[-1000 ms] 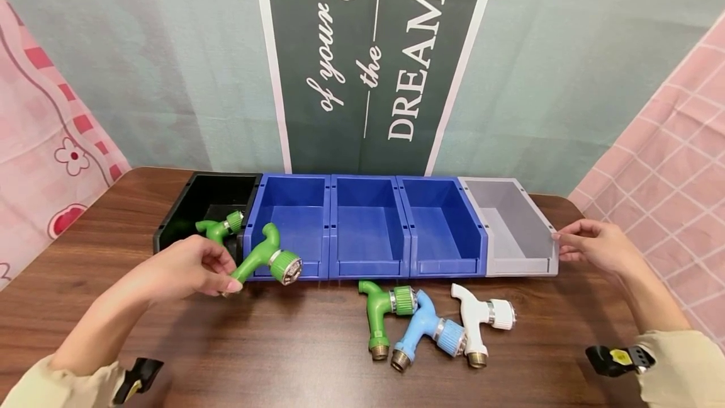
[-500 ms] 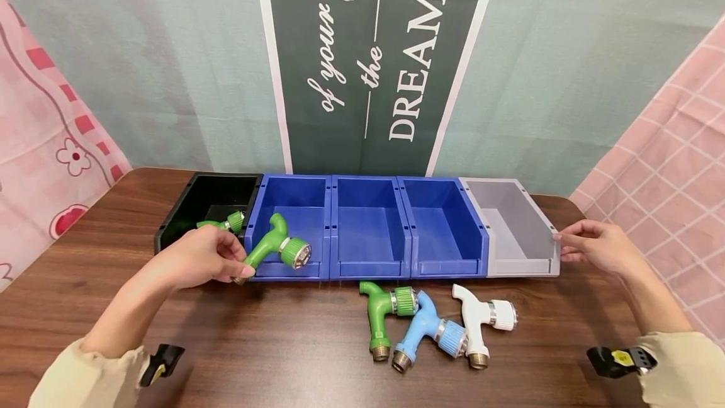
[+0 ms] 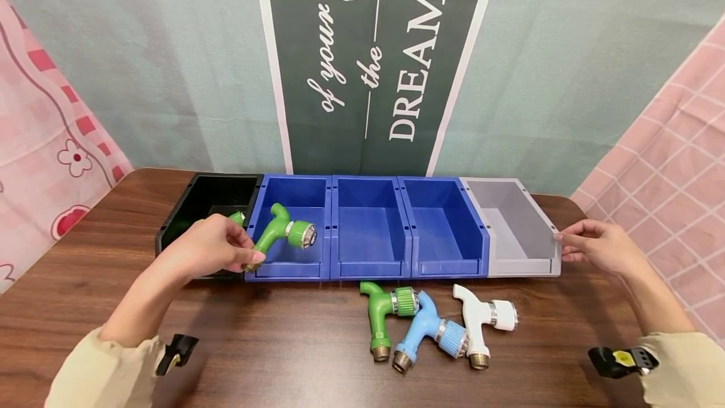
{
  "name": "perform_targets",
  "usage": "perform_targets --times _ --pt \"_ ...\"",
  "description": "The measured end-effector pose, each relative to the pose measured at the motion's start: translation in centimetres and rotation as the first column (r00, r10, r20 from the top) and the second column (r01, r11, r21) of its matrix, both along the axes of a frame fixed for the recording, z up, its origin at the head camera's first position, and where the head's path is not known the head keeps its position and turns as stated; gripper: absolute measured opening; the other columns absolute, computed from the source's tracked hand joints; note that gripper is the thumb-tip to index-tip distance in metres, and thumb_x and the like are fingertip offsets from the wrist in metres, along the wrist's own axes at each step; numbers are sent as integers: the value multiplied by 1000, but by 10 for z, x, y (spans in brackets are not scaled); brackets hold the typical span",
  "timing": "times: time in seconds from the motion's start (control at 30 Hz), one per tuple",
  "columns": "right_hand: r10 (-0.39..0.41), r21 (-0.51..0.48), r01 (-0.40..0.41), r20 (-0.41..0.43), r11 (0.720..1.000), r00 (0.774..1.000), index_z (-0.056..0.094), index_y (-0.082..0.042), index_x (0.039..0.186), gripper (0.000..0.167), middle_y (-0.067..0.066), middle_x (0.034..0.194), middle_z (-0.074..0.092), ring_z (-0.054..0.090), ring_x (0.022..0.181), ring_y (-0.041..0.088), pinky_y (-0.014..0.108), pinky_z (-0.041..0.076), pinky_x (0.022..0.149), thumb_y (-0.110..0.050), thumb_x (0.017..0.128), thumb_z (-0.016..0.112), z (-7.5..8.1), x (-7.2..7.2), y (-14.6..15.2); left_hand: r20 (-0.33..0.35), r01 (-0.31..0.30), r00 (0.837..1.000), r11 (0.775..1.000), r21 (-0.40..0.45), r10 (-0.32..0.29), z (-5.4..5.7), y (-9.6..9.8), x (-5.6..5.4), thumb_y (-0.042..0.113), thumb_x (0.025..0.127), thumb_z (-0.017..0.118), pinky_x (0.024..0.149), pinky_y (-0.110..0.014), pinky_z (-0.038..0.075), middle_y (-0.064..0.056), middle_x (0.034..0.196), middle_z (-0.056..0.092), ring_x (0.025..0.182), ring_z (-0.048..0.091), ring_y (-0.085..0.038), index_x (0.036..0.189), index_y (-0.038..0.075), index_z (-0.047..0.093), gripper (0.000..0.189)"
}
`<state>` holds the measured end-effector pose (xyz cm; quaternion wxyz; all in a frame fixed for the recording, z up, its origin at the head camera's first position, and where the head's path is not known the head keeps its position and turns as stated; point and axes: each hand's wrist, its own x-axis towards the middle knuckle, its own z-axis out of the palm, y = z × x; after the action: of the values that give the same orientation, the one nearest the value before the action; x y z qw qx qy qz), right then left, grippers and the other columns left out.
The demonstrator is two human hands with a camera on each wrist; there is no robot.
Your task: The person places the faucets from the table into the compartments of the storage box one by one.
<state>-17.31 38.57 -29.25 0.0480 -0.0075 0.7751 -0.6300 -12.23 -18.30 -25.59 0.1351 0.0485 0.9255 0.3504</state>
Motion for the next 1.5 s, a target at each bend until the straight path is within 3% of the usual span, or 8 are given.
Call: perform_targets --times 0.53,0.83,1.13,1.5 --pt "-2 10 2 1 1000 1000 65 -10 73 23 2 67 61 61 55 14 26 54 53 7 86 57 1 0 -1 46 -61 997 998 28 60 14 15 -18 23 81 71 67 -36 53 -5 71 65 64 63 -15 80 -2 65 25" --pt "-6 24 6 3 1000 1000 65 -11 73 25 2 67 61 61 56 14 25 54 53 7 86 56 1 0 0 64 -115 991 993 6 115 15 21 -27 24 81 71 75 -40 52 -10 76 65 70 65 -21 83 -3 65 28" --pt "3 41 -2 -12 999 1000 65 -11 73 26 2 67 62 61 56 14 26 54 53 8 86 56 0 -1 0 57 -125 991 992 -13 125 16 26 -37 24 83 69 81 -45 49 -12 78 66 71 67 -22 82 -5 66 29" --pt "4 62 -3 -23 998 1000 66 -12 73 25 1 67 61 61 56 14 26 54 53 8 86 56 0 -1 1 83 -191 978 981 -19 192 11 29 -44 25 83 69 78 -42 51 -16 82 64 74 67 -23 83 -5 66 30"
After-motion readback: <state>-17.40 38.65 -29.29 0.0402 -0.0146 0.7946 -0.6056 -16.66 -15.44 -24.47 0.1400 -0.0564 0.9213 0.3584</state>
